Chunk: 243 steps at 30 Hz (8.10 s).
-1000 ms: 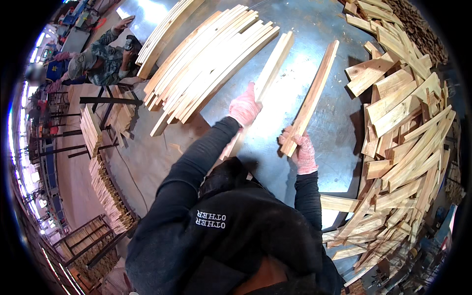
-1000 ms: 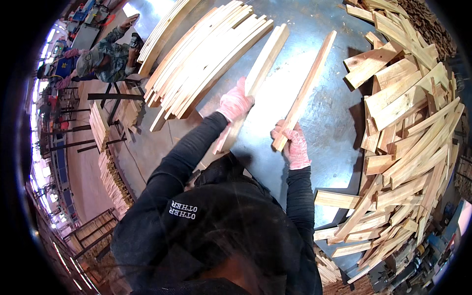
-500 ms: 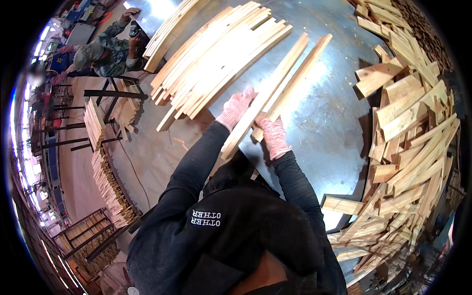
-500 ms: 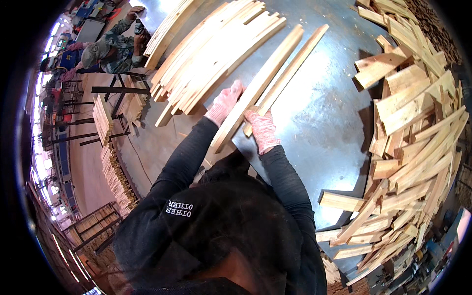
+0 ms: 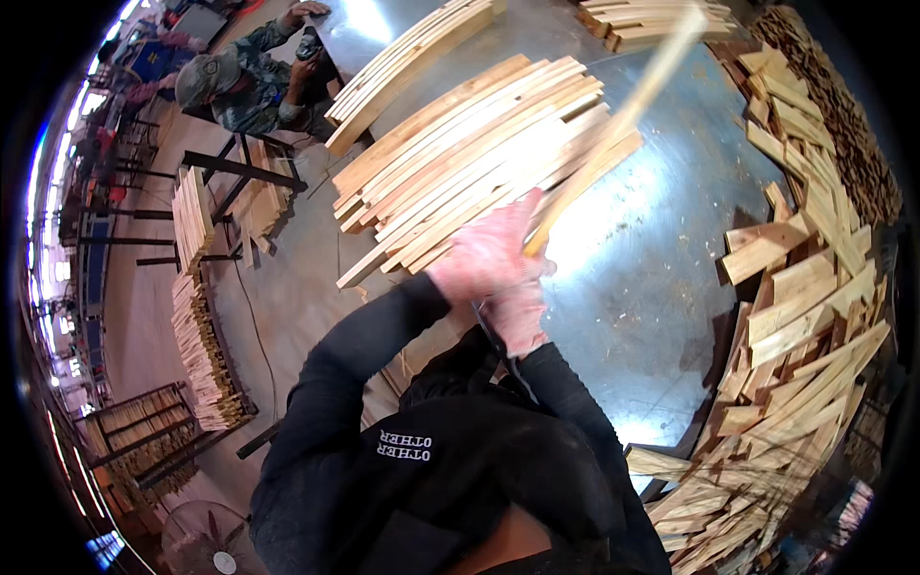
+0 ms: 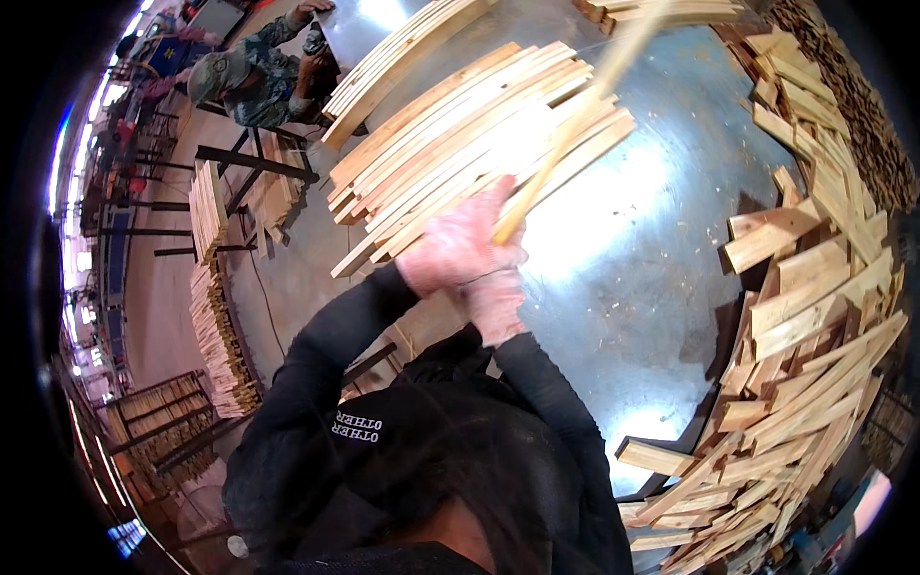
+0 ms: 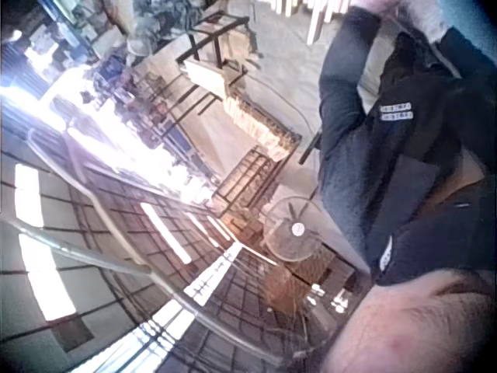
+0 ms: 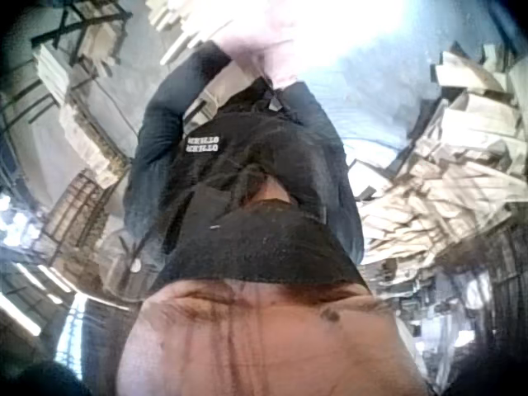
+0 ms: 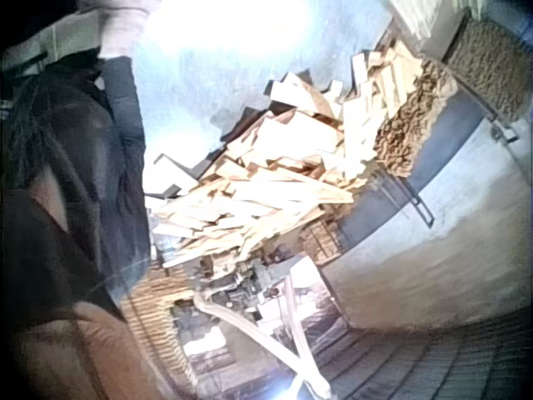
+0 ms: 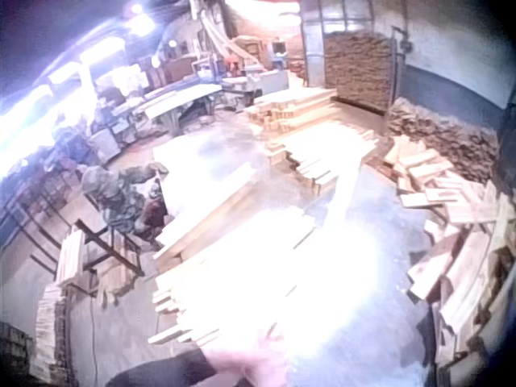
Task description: The person sorts wooden planks on a metal table, picking them up from a disorganized pile and arranging them into neat stacks. The person wears pink gloves and handles the wood by hand, repeatedly moving pieces from the right side of the table to the left side to create organized piles.
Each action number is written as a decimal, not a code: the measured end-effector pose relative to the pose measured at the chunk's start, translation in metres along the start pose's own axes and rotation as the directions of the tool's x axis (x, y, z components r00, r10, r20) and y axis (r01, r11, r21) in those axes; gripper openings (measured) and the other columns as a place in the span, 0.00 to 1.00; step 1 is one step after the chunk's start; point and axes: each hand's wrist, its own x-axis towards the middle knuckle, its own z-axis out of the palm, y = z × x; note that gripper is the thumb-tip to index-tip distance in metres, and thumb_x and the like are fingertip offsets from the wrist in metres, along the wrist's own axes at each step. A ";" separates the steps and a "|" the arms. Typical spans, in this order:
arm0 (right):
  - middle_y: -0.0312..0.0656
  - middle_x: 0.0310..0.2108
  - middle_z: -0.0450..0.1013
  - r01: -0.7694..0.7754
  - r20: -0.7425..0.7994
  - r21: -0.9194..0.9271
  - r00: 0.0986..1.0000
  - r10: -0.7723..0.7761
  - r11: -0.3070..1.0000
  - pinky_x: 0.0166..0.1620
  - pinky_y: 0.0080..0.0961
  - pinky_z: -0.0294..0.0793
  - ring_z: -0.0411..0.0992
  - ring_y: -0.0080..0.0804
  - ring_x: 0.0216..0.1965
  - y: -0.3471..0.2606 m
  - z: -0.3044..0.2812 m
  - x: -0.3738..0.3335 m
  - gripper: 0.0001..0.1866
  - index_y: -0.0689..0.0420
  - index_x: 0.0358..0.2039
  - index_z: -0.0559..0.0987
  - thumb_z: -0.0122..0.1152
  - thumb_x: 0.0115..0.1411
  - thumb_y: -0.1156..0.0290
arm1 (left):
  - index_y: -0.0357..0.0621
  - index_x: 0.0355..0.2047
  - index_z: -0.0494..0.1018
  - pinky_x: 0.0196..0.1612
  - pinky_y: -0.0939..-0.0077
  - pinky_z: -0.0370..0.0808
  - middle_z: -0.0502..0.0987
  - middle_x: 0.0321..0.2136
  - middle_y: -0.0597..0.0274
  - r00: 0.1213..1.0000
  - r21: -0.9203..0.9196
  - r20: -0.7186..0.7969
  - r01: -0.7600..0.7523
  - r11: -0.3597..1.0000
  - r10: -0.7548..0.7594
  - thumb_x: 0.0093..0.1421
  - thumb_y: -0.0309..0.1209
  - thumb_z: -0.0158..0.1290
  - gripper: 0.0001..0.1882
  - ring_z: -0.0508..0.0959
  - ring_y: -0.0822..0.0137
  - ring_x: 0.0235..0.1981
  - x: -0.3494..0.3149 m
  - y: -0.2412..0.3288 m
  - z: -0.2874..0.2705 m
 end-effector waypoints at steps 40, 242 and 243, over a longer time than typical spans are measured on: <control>0.64 0.72 0.44 -0.326 -0.327 -0.669 0.936 0.129 0.668 0.73 0.48 0.32 0.38 0.59 0.73 0.074 -0.047 0.139 0.58 0.70 0.70 0.48 0.61 0.57 0.37 | 0.36 0.68 0.56 0.61 0.64 0.69 0.73 0.58 0.45 0.888 0.282 0.441 0.004 0.959 -0.133 0.59 0.63 0.52 0.50 0.73 0.52 0.58 0.226 -0.219 -0.040; 0.45 0.37 0.76 -0.427 -0.162 0.390 0.840 0.517 0.816 0.43 0.33 0.79 0.78 0.36 0.38 0.057 -0.217 -0.178 0.23 0.59 0.52 0.73 0.62 0.65 0.57 | 0.35 0.63 0.63 0.59 0.71 0.69 0.75 0.52 0.50 0.732 -0.439 0.671 0.520 0.733 -0.118 0.61 0.36 0.57 0.32 0.74 0.62 0.53 -0.126 0.043 0.169; 0.46 0.39 0.77 -0.442 -0.257 -0.018 0.869 0.423 0.897 0.46 0.33 0.78 0.78 0.39 0.42 0.055 -0.206 -0.176 0.27 0.58 0.55 0.73 0.64 0.62 0.52 | 0.34 0.61 0.66 0.58 0.73 0.69 0.77 0.51 0.53 0.632 -0.451 0.771 0.627 0.636 -0.075 0.63 0.35 0.56 0.29 0.75 0.64 0.52 -0.123 0.052 0.165</control>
